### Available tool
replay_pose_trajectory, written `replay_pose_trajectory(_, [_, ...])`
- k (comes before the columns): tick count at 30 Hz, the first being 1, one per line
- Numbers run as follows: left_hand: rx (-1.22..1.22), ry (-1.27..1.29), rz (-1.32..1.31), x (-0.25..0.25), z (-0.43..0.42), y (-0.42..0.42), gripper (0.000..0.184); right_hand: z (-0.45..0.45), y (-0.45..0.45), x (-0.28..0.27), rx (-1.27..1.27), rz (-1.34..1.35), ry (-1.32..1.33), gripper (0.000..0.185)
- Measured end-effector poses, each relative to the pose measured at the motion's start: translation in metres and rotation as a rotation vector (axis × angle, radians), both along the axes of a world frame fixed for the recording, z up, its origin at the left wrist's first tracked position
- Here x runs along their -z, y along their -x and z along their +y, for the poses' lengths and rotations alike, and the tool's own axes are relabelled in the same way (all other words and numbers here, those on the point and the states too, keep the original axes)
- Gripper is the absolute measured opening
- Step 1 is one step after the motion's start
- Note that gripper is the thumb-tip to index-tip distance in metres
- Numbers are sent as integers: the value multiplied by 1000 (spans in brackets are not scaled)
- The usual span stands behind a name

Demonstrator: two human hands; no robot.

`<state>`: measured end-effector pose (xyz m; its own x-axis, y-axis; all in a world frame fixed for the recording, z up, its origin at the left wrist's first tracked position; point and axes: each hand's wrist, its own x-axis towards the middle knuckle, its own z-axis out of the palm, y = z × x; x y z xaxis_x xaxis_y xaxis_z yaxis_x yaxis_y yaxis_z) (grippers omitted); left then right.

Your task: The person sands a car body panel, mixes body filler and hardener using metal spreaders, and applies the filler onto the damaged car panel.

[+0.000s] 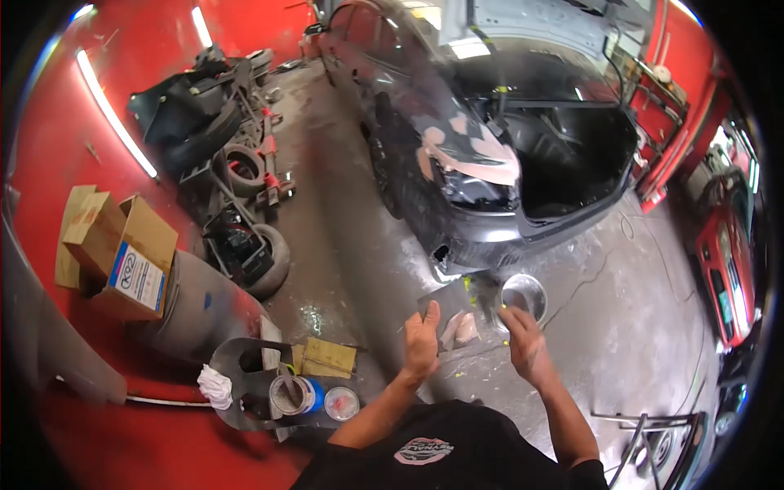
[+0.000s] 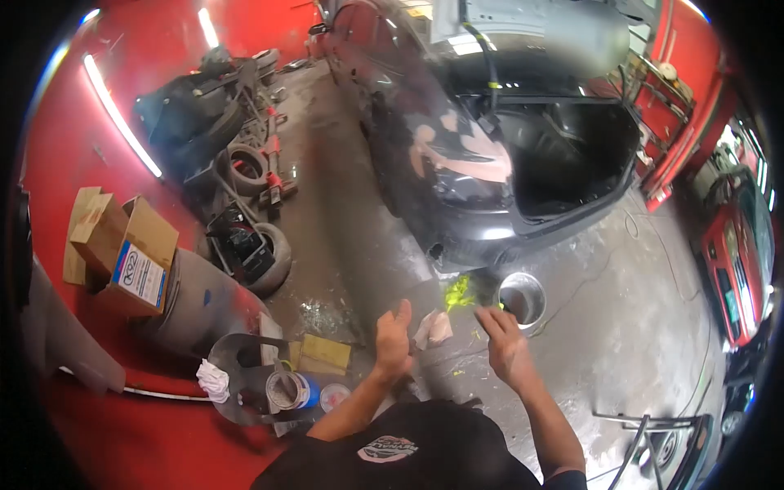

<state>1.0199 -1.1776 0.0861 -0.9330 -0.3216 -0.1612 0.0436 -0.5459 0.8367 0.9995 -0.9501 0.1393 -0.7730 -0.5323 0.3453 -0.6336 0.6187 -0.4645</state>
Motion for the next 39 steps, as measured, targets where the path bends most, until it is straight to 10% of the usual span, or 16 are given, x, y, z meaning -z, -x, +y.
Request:
replay_pose_trajectory(3, [7,363,-16,6,-29,-3,54,-58,25,-39,-161,165,-92,52])
replay_pose_trajectory(22, [-771,366,-336,25,-172,155,48,-216,223,38,-699,23,-77,56])
replay_pose_trajectory(25, [-846,71,-83,-37,-212,189,47,-244,279,43,-757,-104,56,54])
replay_pose_trajectory(28, [-795,187,-208,-34,-242,205,48,-289,331,10,-883,-181,289,60])
replay_pose_trajectory(30, [-577,-204,-218,0,-262,212,48,-321,353,-11,-1001,-152,434,55])
replay_pose_trajectory(33, [-390,-599,-101,12,-283,245,39,-363,381,-13,-1090,-117,333,58])
replay_pose_trajectory(39, [-610,-471,-131,5,-387,348,35,-460,488,65,-968,-38,53,63])
